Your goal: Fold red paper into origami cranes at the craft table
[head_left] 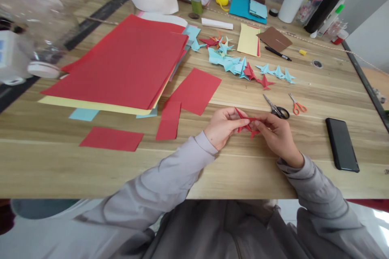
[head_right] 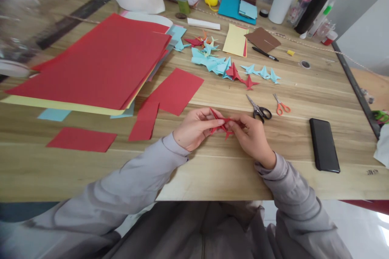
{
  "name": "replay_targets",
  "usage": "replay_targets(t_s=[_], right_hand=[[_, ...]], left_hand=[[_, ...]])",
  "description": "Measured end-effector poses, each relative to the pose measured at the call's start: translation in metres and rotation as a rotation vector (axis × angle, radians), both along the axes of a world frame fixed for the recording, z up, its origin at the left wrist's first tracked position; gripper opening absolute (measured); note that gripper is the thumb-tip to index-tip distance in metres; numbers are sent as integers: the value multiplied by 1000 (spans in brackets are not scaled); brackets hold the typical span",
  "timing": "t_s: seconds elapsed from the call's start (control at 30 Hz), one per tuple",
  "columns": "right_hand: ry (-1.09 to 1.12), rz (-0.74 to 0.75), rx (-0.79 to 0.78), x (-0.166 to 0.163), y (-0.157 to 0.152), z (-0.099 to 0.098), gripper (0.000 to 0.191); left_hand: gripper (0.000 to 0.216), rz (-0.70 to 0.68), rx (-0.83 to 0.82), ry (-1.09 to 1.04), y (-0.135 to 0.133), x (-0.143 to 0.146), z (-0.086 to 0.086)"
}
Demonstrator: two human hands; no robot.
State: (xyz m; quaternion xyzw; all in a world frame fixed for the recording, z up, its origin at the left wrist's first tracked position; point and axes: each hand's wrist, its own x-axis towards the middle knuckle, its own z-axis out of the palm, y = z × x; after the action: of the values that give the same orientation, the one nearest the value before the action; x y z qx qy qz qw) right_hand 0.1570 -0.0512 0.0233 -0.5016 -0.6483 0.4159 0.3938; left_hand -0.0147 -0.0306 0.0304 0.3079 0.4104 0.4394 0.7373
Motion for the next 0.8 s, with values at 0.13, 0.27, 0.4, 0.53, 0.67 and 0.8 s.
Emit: replay_targets(t_s=[0.13, 0.27, 0.4, 0.53, 0.67, 0.8], right_hand=[[45, -1, -21, 0, 0, -1, 22], [74, -3, -29, -2, 0, 0, 23], [99, 6, -52, -3, 0, 0, 24], [113, 19, -87, -5, 0, 2, 28], [145, 49, -122, -6, 0, 6, 29], [252, 69, -197, -6, 1, 9, 30]], left_hand=[[16, 6, 1, 12, 0, 0, 0], [18, 5, -12, 12, -1, 0, 1], [18, 0, -15, 3, -1, 0, 0], [20, 4, 0, 9, -1, 0, -2], [25, -8, 34, 5, -1, -1, -3], [28, -11, 88, 14, -1, -2, -1]])
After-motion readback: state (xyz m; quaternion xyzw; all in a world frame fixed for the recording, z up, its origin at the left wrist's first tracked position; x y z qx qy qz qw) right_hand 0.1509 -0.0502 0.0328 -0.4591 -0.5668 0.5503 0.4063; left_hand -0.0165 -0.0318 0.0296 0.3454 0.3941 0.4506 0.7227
